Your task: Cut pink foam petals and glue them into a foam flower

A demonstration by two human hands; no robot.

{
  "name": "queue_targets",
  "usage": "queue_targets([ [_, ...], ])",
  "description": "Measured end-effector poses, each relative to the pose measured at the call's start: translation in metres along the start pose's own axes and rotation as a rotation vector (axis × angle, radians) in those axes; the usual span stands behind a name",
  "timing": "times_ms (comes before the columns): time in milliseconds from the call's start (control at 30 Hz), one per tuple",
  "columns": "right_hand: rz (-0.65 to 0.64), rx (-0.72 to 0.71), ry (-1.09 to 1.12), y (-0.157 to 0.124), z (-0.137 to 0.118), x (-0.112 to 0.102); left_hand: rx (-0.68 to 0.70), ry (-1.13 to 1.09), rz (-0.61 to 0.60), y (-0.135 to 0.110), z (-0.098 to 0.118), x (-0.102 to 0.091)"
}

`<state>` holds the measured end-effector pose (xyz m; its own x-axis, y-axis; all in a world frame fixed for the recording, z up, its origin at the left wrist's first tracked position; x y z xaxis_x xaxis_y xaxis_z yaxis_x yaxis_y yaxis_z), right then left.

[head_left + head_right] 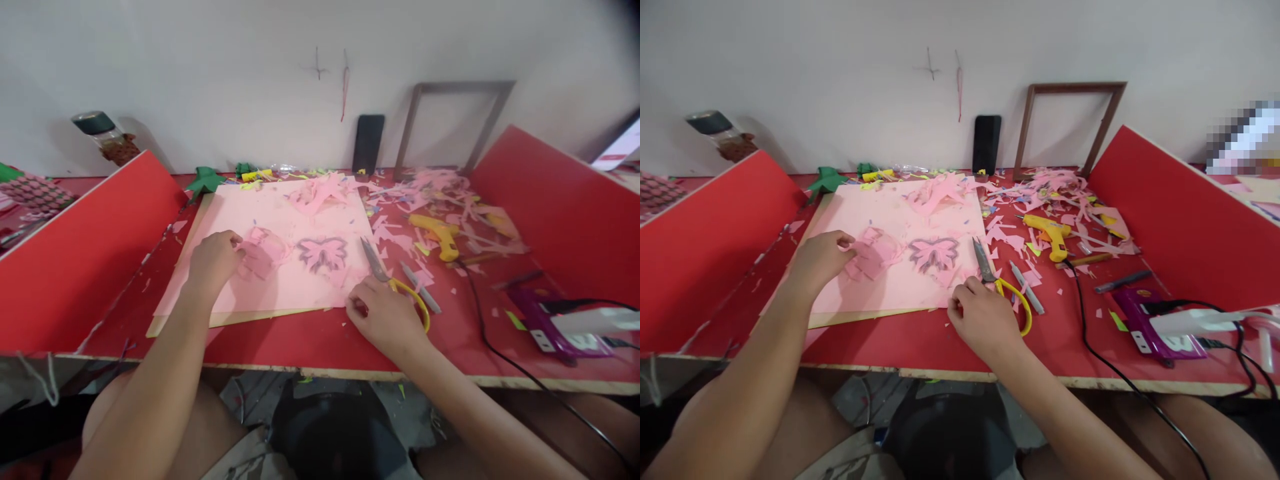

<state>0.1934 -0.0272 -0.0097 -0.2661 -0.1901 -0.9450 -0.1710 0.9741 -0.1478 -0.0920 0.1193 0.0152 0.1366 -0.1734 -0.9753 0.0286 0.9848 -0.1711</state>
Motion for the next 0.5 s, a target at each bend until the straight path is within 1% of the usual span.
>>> queue_targets([
  [33, 0.028, -0.005, 0.032, -0.001, 0.000, -0.001, -0.004, 0.002, 0.027, -0.002, 0.001, -0.004],
  [100, 0.090, -0.021, 0.121, -0.004, 0.000, -0.004, 0.018, -0.015, 0.139, -0.012, 0.010, -0.014],
  [133, 0.124, -0.035, 0.181, -0.006, 0.000, -0.007, 0.065, -0.051, 0.213, -0.021, 0.019, -0.020],
  [167, 0.157, -0.057, 0.249, -0.007, -0.001, -0.009, 0.141, -0.122, 0.272, -0.031, 0.031, -0.023],
  [200, 0.188, -0.086, 0.321, -0.009, -0.002, -0.012, 0.245, -0.231, 0.281, -0.041, 0.045, -0.023],
  [233, 0.216, -0.124, 0.391, -0.010, -0.004, -0.015, 0.376, -0.359, 0.222, -0.052, 0.061, -0.017],
  [267, 0.241, -0.163, 0.451, -0.011, -0.006, -0.018, 0.523, -0.490, 0.084, -0.062, 0.080, -0.006],
  [300, 0.264, -0.199, 0.499, -0.011, -0.007, -0.021, 0.643, -0.583, -0.102, -0.072, 0.100, 0.009],
  [333, 0.278, -0.233, 0.533, -0.011, -0.008, -0.023, 0.716, -0.639, -0.254, -0.083, 0.116, 0.023],
  [400, 0.297, -0.270, 0.572, -0.009, -0.009, -0.024, 0.782, -0.764, -0.381, -0.099, 0.135, 0.040],
  [433, 0.295, -0.275, 0.579, -0.007, -0.009, -0.024, 0.777, -0.823, -0.421, -0.103, 0.139, 0.046],
  [500, 0.292, -0.269, 0.583, -0.007, -0.010, -0.026, 0.733, -0.910, -0.425, -0.103, 0.140, 0.052],
])
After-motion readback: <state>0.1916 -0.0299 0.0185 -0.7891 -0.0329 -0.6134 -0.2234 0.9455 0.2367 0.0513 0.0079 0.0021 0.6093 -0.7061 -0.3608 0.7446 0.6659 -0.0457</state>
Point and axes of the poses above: each hand's wrist, its own y-axis towards the middle knuckle, its own x-axis out of the palm, z = x × y, the point moved 7 cm from there along y, towards the middle knuckle, and after that the axes turned 15 degrees about -z, right-handed, at the moved point
